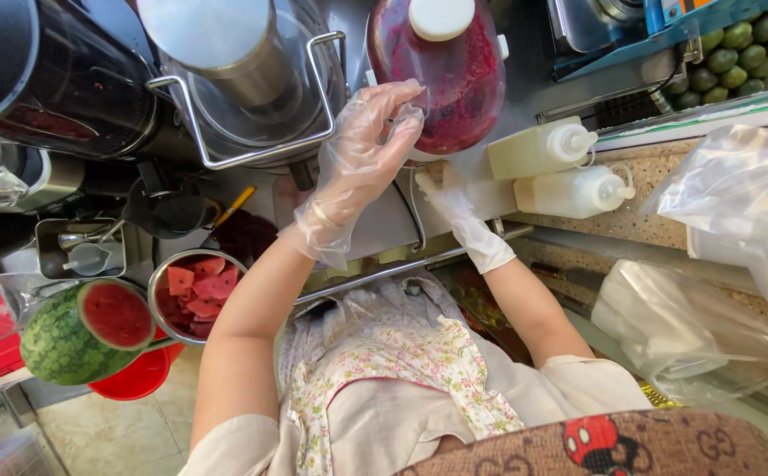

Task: The person cuts rind off watermelon pieces with a small knife and drops the flesh into a bowl, then feeds the pieces into an electric juicer, using a plunger to press them down. They pour the collected juice from the juicer jug into a plastic cup and wipe the counter.

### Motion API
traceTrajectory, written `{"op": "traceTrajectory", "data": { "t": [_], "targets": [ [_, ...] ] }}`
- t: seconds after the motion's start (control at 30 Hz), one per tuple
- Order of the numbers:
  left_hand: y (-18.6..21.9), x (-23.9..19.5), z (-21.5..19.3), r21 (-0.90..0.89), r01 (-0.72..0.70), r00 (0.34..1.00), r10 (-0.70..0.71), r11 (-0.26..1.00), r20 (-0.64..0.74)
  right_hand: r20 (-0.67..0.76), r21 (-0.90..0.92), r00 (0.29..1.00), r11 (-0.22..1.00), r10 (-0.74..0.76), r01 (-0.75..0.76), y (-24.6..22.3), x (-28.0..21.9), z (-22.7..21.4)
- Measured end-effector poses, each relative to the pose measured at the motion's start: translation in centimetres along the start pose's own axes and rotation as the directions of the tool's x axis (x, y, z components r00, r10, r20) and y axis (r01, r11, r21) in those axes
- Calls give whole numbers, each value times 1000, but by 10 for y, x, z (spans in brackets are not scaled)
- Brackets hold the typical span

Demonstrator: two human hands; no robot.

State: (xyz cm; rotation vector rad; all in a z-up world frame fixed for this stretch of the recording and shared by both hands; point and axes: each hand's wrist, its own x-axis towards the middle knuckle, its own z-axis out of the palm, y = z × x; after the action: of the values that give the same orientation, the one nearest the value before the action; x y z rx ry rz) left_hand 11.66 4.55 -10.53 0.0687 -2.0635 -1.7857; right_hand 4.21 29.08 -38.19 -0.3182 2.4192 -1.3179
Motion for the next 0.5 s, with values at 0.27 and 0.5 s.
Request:
{"op": "traceTrajectory", "data": {
  "t": [0.27, 0.5],
  "targets": [
    [0, 10, 8, 262, -52, 998, 62, 964, -30, 36, 190, 999, 981, 28, -34, -18, -7, 1],
    [-30, 83, 57, 636, -227, 961, 277, 737, 23, 25, 149, 1000, 989, 8, -12, -40, -12, -2]
  ]
}}
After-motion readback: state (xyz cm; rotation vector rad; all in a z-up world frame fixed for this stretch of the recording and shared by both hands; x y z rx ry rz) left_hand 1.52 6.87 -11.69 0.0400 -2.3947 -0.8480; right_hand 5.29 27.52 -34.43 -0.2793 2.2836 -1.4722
